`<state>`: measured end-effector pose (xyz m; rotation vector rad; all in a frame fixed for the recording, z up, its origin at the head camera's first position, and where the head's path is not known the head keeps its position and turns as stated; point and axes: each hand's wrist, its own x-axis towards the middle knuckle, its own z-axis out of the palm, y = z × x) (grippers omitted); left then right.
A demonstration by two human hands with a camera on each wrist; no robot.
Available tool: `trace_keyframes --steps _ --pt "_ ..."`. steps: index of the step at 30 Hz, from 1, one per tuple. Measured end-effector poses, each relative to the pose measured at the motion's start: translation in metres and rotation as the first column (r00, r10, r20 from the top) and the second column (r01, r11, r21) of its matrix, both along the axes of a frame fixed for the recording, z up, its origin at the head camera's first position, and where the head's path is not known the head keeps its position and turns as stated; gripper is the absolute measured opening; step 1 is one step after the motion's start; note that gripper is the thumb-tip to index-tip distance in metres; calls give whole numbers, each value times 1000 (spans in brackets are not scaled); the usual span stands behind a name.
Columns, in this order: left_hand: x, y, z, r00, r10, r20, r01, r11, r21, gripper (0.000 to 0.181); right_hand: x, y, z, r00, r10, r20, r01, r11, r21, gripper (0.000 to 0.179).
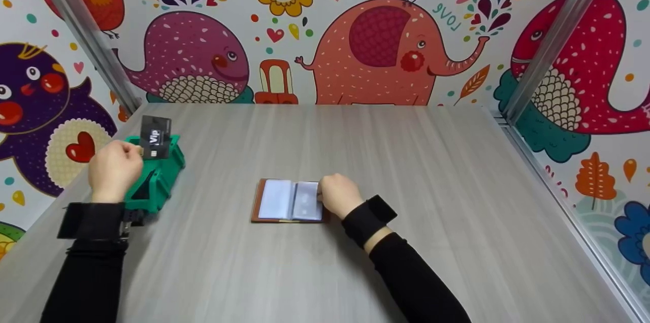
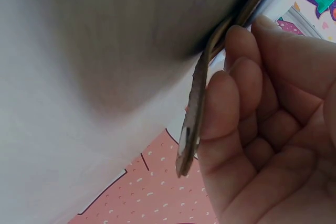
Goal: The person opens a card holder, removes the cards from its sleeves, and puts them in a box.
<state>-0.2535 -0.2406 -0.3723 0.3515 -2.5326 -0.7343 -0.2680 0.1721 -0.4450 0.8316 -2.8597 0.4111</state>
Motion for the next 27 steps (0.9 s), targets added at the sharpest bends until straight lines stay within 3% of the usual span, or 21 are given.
trace_keyframes --steps 9,14,21,27 --pt "4 -16 -3 999 43 33 -43 999 -5 30 1 1 -1 1000 14 -16 -15 1000 -7 5" --pt "4 -21 -6 995 57 85 -56 998 -16 34 0 1 -1 1000 17 -16 -18 1000 -11 6" --pt "2 -23 -10 978 95 185 -79 993 -92 34 0 1 -1 999 18 -27 -18 1000 -8 6" --pt "0 -20 -17 963 97 250 -63 988 -139 34 -1 0 -2 1000 1 -15 -1 1000 -15 5"
